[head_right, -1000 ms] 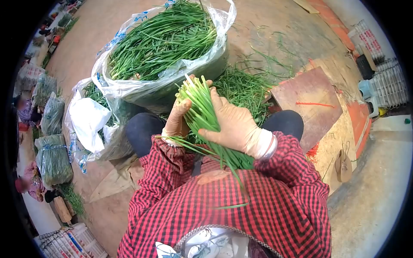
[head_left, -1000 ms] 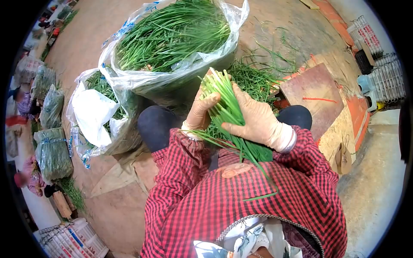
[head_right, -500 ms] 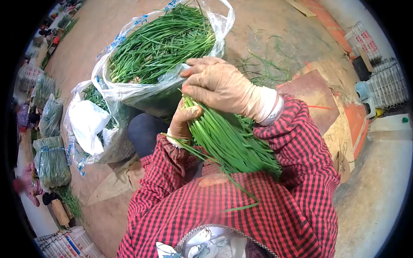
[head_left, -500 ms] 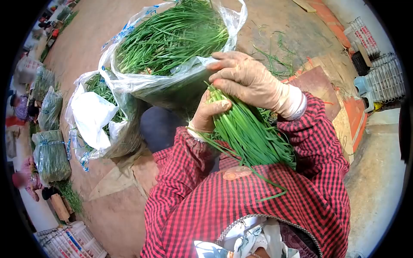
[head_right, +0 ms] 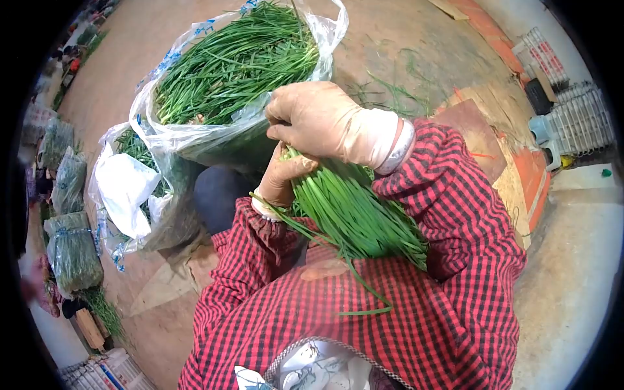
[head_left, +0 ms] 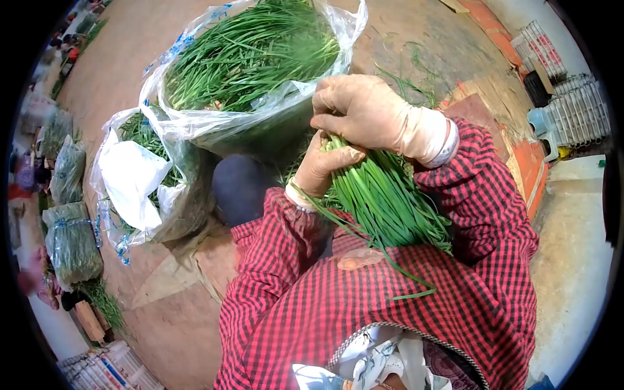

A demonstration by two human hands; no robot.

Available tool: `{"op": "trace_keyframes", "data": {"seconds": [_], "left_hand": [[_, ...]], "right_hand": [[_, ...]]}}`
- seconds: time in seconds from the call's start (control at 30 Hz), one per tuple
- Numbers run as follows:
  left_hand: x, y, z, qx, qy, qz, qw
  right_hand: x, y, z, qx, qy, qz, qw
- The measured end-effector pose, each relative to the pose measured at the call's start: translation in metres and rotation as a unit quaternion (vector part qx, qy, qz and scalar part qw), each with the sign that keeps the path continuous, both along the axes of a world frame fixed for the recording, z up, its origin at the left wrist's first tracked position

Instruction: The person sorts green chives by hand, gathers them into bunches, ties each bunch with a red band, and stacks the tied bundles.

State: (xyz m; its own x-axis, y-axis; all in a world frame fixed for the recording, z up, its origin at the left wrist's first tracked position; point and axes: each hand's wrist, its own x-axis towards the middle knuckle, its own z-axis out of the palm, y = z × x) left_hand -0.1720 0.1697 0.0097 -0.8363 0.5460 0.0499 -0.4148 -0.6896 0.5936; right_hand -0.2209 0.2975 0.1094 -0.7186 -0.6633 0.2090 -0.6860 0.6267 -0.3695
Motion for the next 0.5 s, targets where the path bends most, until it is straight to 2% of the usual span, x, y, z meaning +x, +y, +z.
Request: {"op": "trace_keyframes", "data": {"seconds": [0.03, 0.13, 0.2, 0.23, 0.3, 0.33, 0.37, 0.4, 0.47, 0.5], "left_hand": [[0.001, 0.001, 0.002, 0.001, -0.002, -0.003, 1.0], [0.0, 0.002, 0.007, 0.024, -0.007, -0.026, 0.999], [-0.001, 0.005, 0.005, 0.065, 0.024, -0.023, 0.997], [0.002, 0.005, 0.013, 0.021, 0.009, -0.004, 1.0], [0.002, 0.004, 0.011, 0.053, 0.0, -0.007, 0.999], [0.001, 0.004, 0.008, 0.086, -0.01, -0.008, 0.996], [-0.007, -0.003, 0.012, 0.08, 0.001, -0.078, 0.994], [0.02, 0.0, 0.017, 0.214, -0.197, 0.017, 0.957], [0.012, 0.001, 0.004, 0.109, -0.137, 0.064, 0.983], [0.013, 0.002, -0.004, 0.089, -0.116, 0.094, 0.985]], "right_hand": [[-0.002, -0.001, 0.001, 0.001, -0.002, -0.003, 1.0], [-0.025, 0.0, 0.007, -0.207, -0.087, -0.049, 0.973], [-0.046, 0.01, 0.024, -0.281, -0.094, -0.09, 0.951], [-0.051, 0.011, 0.021, -0.28, -0.095, -0.093, 0.951], [-0.055, 0.012, 0.01, -0.269, 0.041, 0.012, 0.962], [-0.026, 0.008, 0.022, -0.207, -0.198, 0.003, 0.958], [-0.015, 0.008, 0.02, -0.085, -0.215, 0.049, 0.972], [-0.007, 0.008, 0.016, 0.037, -0.23, 0.094, 0.968], [0.009, 0.008, -0.018, 0.075, -0.039, 0.141, 0.986], [0.013, 0.01, -0.029, 0.066, -0.025, 0.133, 0.989]]}}
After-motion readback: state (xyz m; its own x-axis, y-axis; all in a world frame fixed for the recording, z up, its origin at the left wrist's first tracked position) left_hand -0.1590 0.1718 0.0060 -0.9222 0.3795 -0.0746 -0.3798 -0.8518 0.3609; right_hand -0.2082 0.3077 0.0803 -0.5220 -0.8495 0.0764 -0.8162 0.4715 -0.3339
